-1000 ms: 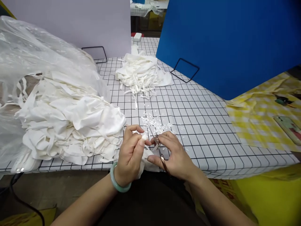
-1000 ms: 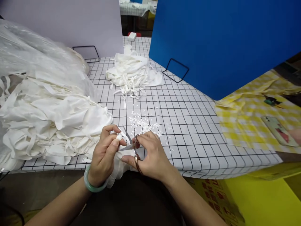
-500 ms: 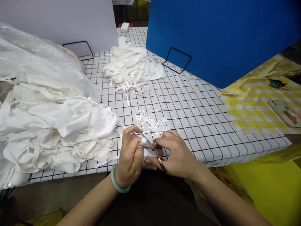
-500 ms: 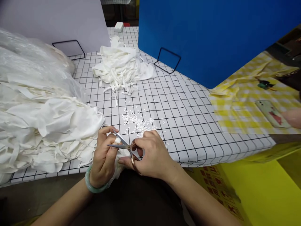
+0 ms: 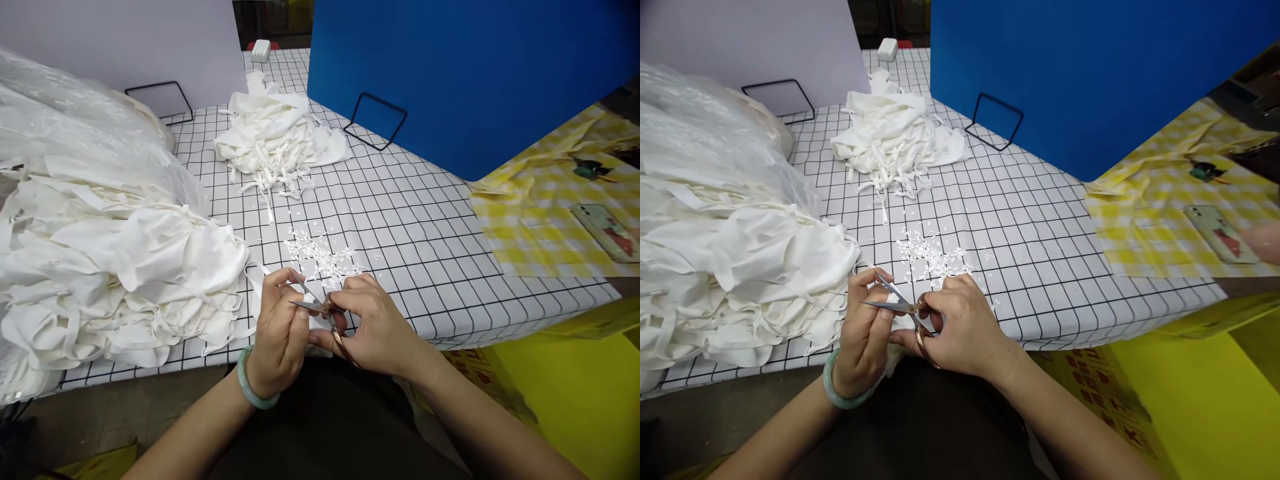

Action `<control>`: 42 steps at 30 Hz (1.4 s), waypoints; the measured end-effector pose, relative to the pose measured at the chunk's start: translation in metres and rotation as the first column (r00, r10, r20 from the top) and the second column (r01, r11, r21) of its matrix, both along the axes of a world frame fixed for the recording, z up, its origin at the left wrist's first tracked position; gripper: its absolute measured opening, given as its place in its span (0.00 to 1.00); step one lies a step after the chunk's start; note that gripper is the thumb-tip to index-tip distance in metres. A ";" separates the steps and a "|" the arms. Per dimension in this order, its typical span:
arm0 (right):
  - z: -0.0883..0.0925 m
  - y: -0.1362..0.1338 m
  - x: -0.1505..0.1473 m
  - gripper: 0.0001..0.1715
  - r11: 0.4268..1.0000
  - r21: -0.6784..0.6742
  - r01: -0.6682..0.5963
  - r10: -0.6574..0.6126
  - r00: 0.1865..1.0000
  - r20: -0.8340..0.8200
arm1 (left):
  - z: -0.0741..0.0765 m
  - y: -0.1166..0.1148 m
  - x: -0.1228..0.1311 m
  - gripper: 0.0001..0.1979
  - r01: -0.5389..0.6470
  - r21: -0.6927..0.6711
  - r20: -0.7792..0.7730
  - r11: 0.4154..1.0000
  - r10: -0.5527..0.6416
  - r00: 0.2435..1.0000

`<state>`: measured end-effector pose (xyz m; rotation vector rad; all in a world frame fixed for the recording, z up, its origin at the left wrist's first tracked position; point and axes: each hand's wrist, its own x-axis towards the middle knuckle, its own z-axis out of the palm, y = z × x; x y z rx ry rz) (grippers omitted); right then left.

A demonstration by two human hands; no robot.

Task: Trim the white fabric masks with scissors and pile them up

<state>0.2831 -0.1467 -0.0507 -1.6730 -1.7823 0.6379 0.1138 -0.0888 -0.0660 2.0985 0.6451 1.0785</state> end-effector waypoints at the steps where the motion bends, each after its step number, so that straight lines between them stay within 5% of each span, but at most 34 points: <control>1: 0.000 0.000 0.000 0.31 1.000 -0.001 0.002 -0.002 1.000 -0.001 | 0.000 0.000 0.000 0.13 0.001 0.003 -0.006 1.000 -0.001 1.000; 9: -0.001 -0.003 0.002 0.32 0.999 -0.023 0.026 -0.026 1.000 0.000 | -0.005 0.000 0.005 0.12 -0.005 0.024 -0.028 1.000 0.006 1.000; 21: -0.024 -0.024 0.022 0.39 0.977 -0.065 0.204 -0.207 0.978 -0.037 | -0.010 0.004 0.033 0.13 0.150 -0.046 -0.033 0.988 -0.152 0.988; 26: -0.032 -0.027 0.028 0.38 0.921 -0.305 0.243 -0.301 0.940 -0.159 | -0.014 0.003 0.040 0.13 0.150 -0.135 -0.038 0.979 -0.156 0.987; 31: -0.023 -0.034 0.031 0.32 0.909 -0.327 0.258 -0.341 0.912 -0.229 | 0.003 0.008 -0.008 0.15 0.043 -0.244 -0.069 0.969 -0.061 0.996; 34: -0.027 -0.034 0.015 0.39 0.943 -0.312 0.116 -0.204 0.941 -0.269 | 0.008 0.008 -0.058 0.14 -0.291 -0.173 -0.071 0.941 0.283 0.957; 36: -0.036 -0.029 -0.007 0.32 0.958 -0.287 -0.022 -0.071 0.948 -0.312 | 0.000 0.002 -0.084 0.10 -0.432 -0.110 -0.166 0.895 0.412 0.896; 37: -0.041 -0.026 -0.019 0.24 0.962 -0.263 -0.077 -0.013 0.945 -0.326 | -0.007 -0.003 -0.093 0.06 -0.423 -0.097 -0.250 0.901 0.389 0.887; 39: -0.048 -0.017 -0.042 0.13 0.964 -0.229 -0.134 0.051 0.940 -0.337 | -0.021 -0.015 -0.102 0.19 -0.283 -0.128 -0.405 0.951 0.210 0.890; 42: -0.037 -0.007 -0.062 0.12 0.959 -0.226 -0.172 0.054 0.891 -0.451 | -0.028 -0.029 -0.100 0.31 -0.094 -0.195 -0.404 0.976 0.007 0.915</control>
